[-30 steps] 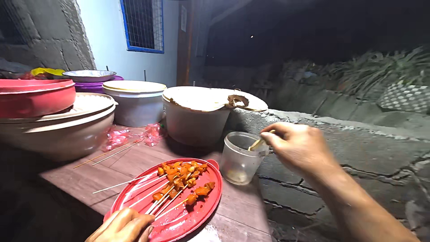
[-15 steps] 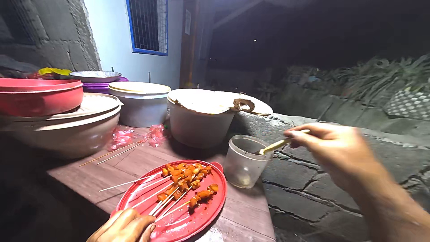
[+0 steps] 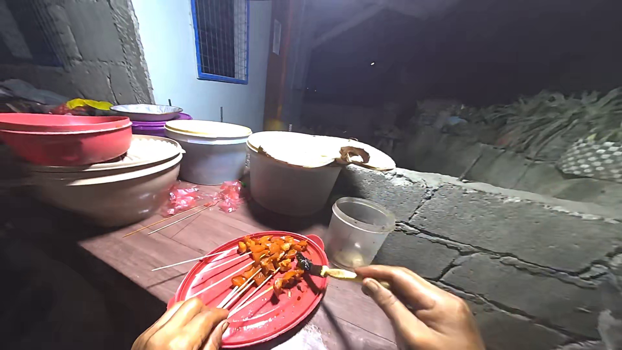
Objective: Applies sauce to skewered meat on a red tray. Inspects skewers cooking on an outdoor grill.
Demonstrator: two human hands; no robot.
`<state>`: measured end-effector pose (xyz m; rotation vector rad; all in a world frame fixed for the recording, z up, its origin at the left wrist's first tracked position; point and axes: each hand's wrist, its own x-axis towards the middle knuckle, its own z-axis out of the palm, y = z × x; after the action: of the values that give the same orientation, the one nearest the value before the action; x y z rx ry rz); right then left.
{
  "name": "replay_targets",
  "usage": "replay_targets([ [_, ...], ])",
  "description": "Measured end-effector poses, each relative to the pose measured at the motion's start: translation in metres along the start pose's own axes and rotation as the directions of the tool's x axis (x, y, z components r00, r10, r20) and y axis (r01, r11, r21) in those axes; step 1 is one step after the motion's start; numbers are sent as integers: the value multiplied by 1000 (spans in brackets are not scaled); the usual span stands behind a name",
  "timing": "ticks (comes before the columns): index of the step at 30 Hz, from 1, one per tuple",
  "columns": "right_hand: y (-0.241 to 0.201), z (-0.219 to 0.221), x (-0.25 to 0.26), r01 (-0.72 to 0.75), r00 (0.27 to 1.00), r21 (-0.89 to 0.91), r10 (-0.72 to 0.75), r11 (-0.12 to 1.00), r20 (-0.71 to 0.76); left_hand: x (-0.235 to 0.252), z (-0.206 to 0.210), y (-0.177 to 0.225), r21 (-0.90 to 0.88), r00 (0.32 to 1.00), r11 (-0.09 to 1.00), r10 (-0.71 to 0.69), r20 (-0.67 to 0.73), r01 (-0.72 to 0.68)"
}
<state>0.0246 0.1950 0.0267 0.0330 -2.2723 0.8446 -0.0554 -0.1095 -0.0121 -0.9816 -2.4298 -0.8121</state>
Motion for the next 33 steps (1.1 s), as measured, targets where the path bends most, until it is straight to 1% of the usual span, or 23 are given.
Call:
replay_targets([
  [4, -28, -5, -10, 79, 995, 36, -81, 996, 53, -1, 0, 0, 5, 1000, 1000, -3, -12, 3],
  [7, -38, -6, -17, 151, 984, 71, -157, 986, 86, 1, 2, 0, -1, 1000, 1000, 9, -15, -9],
  [8, -40, -5, -19, 174, 979, 60, -179, 983, 95, 0, 3, 0, -2, 1000, 1000, 13, -16, -14],
  [10, -41, -4, -21, 198, 974, -16, -195, 980, 113, 0, 4, 0, 4, 1000, 1000, 28, -8, -28],
  [12, -37, -5, -18, 194, 978, -93, -185, 977, 101, -2, 1, 2, -1, 998, 999, 43, 37, -43],
  [13, -35, -7, -16, 178, 982, -102, -170, 979, 83, -2, -1, 3, -6, 996, 998, 55, 65, -54],
  [16, -34, -11, -10, 141, 989, -11, -140, 990, 52, -5, -6, 2, -20, 989, 996, 85, 118, -83],
  [18, -37, -8, -10, 134, 987, 51, -138, 990, 87, -4, -7, 2, -23, 986, 997, 78, 149, -76],
  [20, -36, -5, -8, 141, 982, 31, -144, 989, 119, -1, -7, 1, -10, 985, 997, 76, 156, -76],
  [22, -30, -4, -3, 144, 987, -50, -140, 988, 79, 2, -4, -2, 37, 987, 996, 78, 142, -84],
  [25, -16, -3, 8, 104, 992, -130, -111, 986, -52, 8, 3, -8, 135, 989, 986, 85, 124, -102],
  [28, 3, 13, 17, 112, 978, -209, -145, 972, -149, 13, 9, -10, 203, 988, 972, 96, 122, -119],
  [30, 17, 29, 21, 108, 971, -255, -157, 961, -179, 17, 13, -10, 231, 986, 964, 106, 132, -134],
  [33, 21, 46, 19, 62, 982, -212, -98, 975, -164, 24, 17, -10, 239, 982, 962, 96, 160, -133],
])
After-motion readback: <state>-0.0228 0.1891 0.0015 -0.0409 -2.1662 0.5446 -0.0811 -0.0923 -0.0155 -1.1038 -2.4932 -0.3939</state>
